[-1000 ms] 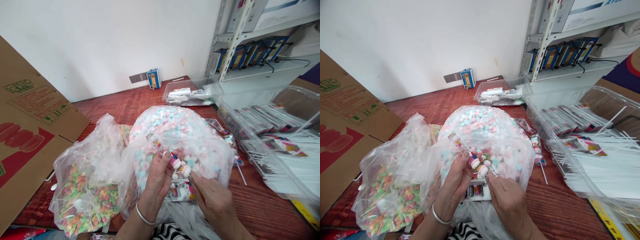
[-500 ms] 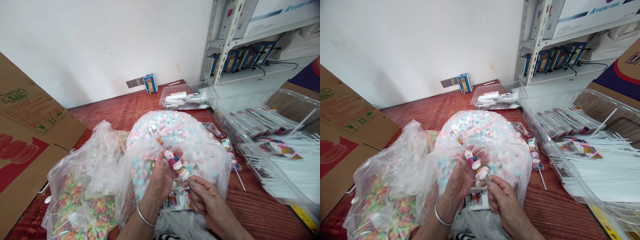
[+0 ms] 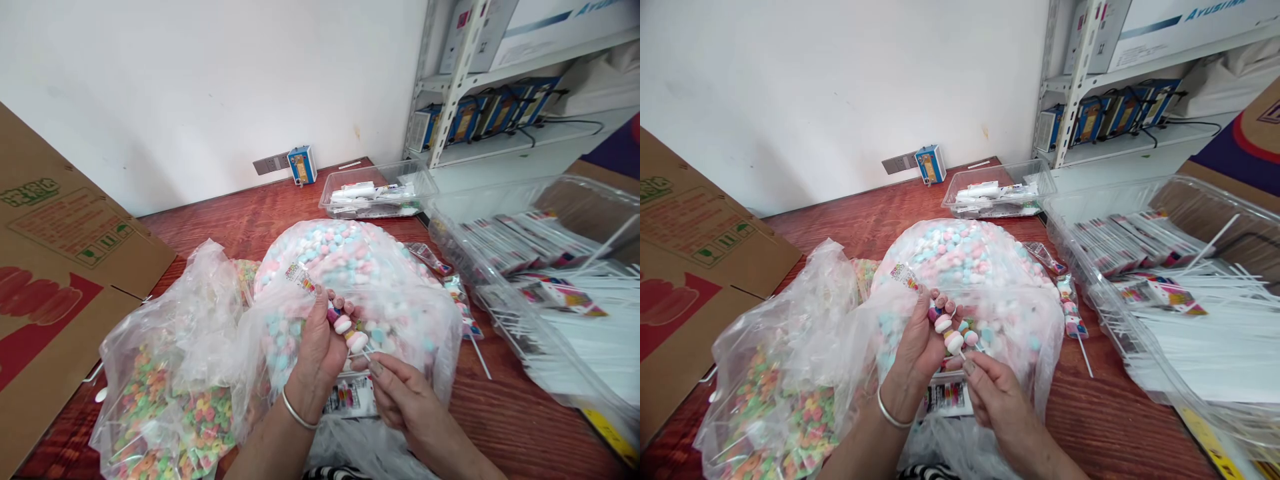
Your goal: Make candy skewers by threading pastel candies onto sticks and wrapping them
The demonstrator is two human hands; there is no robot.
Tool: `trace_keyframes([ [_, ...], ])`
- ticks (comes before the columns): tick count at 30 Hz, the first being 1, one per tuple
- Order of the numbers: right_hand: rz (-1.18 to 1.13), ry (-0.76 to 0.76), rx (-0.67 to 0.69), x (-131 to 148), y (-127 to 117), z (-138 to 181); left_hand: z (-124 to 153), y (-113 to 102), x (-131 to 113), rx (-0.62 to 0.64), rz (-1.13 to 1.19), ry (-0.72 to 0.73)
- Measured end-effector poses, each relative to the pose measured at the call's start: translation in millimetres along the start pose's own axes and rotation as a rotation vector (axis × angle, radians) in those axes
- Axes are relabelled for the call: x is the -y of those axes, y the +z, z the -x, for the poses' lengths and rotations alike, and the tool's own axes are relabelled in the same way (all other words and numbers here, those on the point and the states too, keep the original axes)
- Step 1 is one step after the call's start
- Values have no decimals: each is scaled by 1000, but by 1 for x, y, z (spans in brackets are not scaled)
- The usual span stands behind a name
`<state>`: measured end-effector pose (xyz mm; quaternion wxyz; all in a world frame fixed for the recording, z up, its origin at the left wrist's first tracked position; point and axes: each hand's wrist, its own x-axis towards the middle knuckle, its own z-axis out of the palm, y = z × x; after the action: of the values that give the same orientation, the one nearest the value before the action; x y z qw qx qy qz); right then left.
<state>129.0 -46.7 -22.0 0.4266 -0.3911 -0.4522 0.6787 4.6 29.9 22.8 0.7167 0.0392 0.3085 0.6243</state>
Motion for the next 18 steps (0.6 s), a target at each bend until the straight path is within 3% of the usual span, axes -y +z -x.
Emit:
trace_keyframes([
  [4, 944, -668, -215, -6, -9, -2, 3, 3, 2, -114, -16, 11],
  [7, 1403, -945, -343, -5, -12, -1, 3, 3, 0, -151, 2, -15],
  [11, 1524, -1010, -298, -4, -10, 0, 1, 2, -2, -199, 12, -62],
  [15, 1509, -1016, -238, -7, -10, 0, 2, 2, -1, -221, 6, -62],
  [18, 1413, -985, -270, -9, -11, -1, 4, 2, 3, -201, -15, -72],
])
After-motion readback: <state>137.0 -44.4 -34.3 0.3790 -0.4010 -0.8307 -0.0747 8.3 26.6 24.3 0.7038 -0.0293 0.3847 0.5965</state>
